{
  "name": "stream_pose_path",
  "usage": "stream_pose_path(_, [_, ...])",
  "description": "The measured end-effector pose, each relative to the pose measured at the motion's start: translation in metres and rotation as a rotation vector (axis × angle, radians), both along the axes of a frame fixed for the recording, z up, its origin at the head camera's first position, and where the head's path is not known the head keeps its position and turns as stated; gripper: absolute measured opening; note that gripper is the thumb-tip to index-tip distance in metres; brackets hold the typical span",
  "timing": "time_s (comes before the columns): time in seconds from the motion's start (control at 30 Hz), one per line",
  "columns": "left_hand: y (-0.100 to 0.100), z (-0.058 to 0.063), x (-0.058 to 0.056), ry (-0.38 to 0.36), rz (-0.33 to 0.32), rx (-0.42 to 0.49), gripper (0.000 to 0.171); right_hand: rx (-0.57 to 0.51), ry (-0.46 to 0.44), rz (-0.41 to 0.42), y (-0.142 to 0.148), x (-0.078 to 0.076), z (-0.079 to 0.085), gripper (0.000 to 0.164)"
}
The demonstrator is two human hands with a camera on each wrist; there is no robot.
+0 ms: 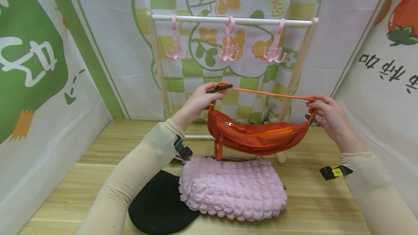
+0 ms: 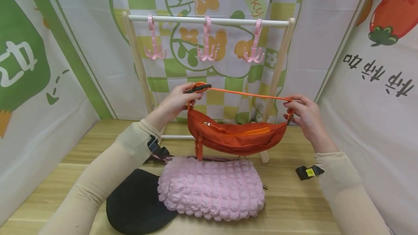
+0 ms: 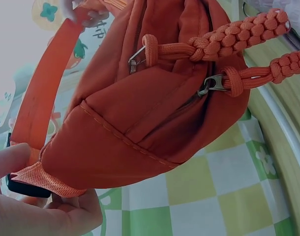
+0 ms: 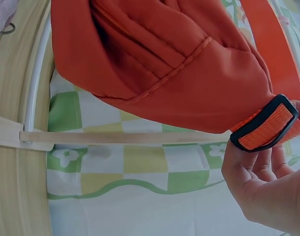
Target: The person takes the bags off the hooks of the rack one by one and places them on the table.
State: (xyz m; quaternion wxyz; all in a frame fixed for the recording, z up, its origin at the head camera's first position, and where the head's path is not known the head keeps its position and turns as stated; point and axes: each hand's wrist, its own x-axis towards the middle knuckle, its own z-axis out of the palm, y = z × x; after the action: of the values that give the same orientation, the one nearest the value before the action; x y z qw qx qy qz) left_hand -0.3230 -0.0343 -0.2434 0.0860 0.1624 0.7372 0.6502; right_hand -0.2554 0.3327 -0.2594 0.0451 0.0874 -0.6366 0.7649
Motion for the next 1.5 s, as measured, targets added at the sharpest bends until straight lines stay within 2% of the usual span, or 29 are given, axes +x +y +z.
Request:
stream_pose_path(0.33, [-0.003,-0.001,0.001,0.025,0.015,0.046,0.037,-0.079,-0.018,0.067,0.008,0.004,-0.004,0.028])
stream_pose_path(0.5, [-0.004,-0.002,0.001,0.032,0.020,0.064,0.035,-0.115,0.005,0.119,0.011,0.005,-0.006,0.032])
stream_pose_path(0.97, [-0.011,-0.009,0.001,0.085,0.007,0.043,0.039,-0.128,0.051,0.106,0.018,0.012,-0.011,0.029])
stream_pose_path(1.23, [-0.011,-0.009,0.002,0.042,0.019,0.035,0.037,-0.108,0.069,0.128,0.023,0.014,-0.010,0.029])
stream_pose_path(1.5, [-0.010,-0.008,0.005,-0.038,-0.009,0.018,0.034,-0.198,0.051,0.182,0.030,0.017,-0.013,0.029])
